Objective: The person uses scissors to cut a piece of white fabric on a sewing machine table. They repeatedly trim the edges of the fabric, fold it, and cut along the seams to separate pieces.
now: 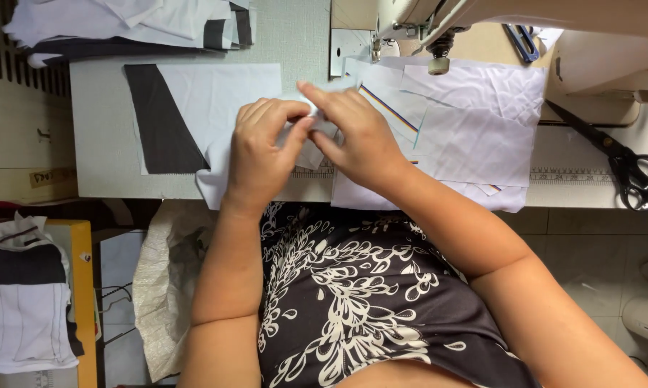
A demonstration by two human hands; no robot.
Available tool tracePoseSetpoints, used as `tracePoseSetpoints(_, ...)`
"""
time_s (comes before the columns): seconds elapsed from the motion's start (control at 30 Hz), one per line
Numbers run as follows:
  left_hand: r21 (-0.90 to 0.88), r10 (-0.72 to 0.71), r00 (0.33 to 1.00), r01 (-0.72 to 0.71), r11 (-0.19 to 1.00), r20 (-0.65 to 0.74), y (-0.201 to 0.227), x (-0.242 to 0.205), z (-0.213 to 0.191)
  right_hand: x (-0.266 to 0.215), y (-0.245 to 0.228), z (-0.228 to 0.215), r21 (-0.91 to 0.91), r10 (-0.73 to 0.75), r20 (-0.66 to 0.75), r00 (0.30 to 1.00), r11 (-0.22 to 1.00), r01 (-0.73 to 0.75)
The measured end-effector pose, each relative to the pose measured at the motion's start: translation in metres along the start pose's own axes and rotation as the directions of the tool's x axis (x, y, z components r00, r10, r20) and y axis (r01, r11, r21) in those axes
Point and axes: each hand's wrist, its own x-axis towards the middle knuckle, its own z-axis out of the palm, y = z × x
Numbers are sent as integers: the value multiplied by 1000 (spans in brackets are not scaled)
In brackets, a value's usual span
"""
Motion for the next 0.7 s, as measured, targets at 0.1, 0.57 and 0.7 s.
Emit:
tracePoseSetpoints(0.1,-180,-28,1000,27,983,-1,6,-3,2,5,-15,-16,115,5,-32,999,993,-1)
tracePoseSetpoints(0.57,-59,51,879,-26,998,475,-1,2,50,-63,4,-121,915,18,-77,997,399,64)
tracePoseSetpoints(0.7,-9,-34,903,41,999,428,-26,-3,45,-90,28,-139,947,176,-153,972,306,94)
